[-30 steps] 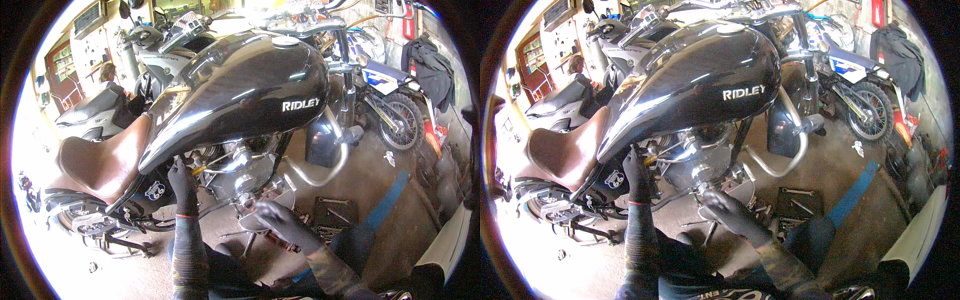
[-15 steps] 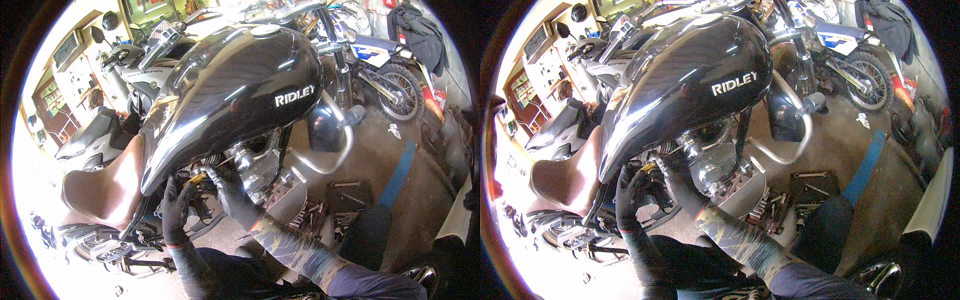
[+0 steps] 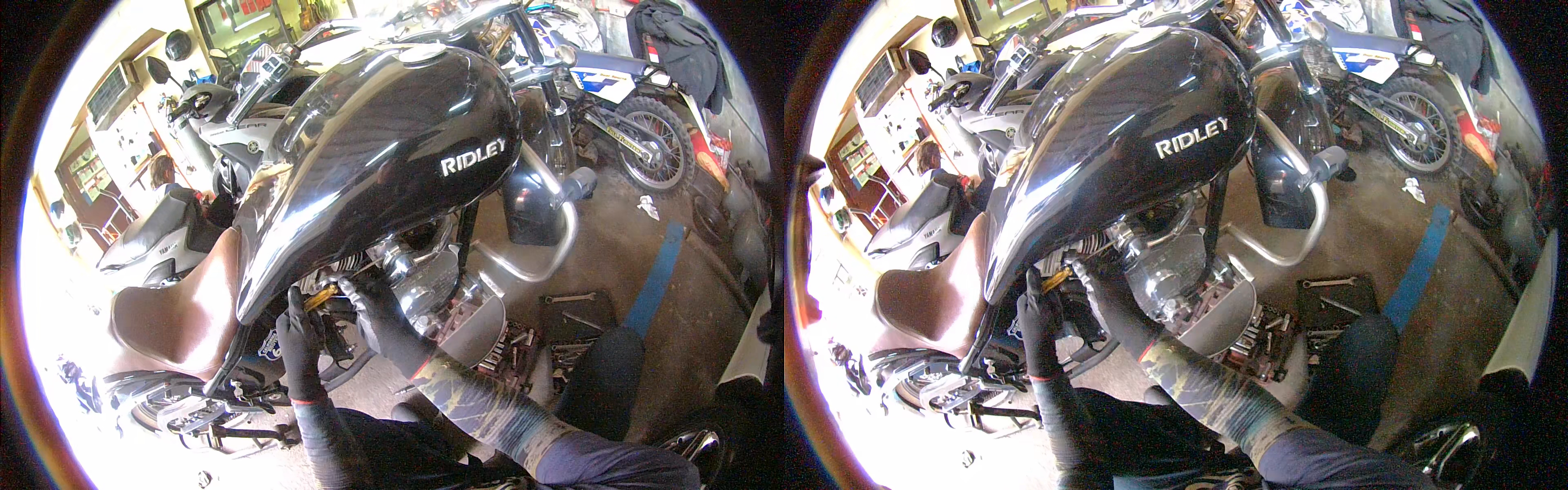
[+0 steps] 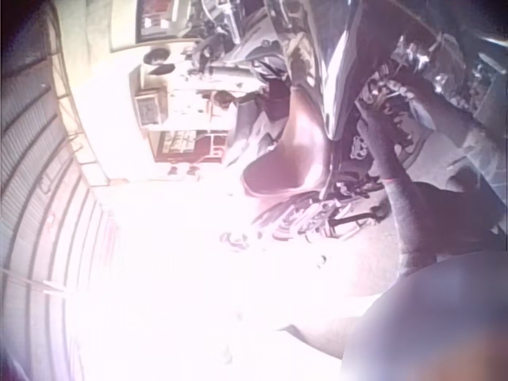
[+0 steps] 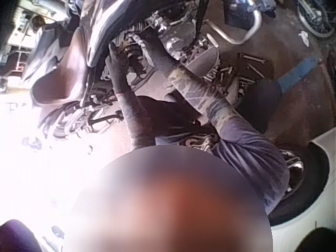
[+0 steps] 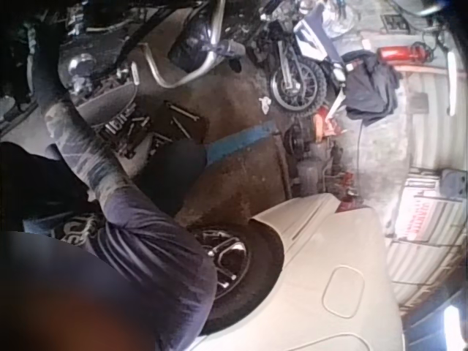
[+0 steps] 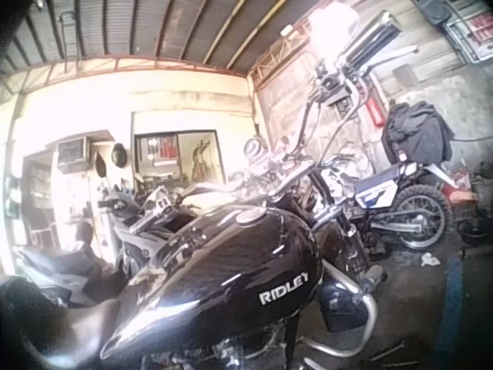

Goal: The person kneels beside a black Ridley motorcycle and uses a wrench to tighten bolts on the engine area. They repeatedly adjust the wrench and reposition their hands to work on different fasteners near the engine and exhaust.

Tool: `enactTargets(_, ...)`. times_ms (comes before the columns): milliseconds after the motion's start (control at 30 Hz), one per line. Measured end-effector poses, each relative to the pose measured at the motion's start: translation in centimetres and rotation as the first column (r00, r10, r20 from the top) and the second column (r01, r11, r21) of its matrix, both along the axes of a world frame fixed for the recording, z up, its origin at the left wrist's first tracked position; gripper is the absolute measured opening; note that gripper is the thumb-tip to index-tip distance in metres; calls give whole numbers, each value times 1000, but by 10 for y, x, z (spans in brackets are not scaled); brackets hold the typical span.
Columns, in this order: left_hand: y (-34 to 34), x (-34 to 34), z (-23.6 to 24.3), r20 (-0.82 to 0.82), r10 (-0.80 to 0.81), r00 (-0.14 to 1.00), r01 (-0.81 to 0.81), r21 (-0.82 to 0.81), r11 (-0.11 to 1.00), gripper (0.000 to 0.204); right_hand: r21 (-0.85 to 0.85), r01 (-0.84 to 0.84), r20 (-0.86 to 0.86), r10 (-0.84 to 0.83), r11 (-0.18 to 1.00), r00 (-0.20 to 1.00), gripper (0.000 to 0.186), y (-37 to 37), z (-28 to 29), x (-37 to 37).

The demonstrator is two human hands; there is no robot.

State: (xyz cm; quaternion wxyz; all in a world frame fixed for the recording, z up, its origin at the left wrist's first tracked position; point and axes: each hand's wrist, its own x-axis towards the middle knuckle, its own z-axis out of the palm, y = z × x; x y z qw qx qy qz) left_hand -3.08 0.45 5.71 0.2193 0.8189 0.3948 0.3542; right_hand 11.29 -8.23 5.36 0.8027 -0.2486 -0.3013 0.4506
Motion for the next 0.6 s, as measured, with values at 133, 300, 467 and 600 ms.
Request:
enactTargets(133, -31, -9, 17, 631, -251, 734, 502, -255, 827, 19, -141, 27, -21, -31, 990, 999, 25, -2, 6, -1)
enactTargets(300, -26, 3, 22, 462, -202, 864, 306, -161, 939, 27, -57, -19, -108, 12, 998, 994, 25, -3, 4, -2)
enactTargets(467, -12, 0, 22, 94, 56, 994, -17, -377, 926, 35, -40, 4, 15, -4, 999, 1000, 27, -2, 2, 1)
enactTargets(600, -27, -2, 22, 539, -240, 808, 424, -247, 872, 34, -33, 323, 582, -244, 946, 776, 29, -13, 5, 6)
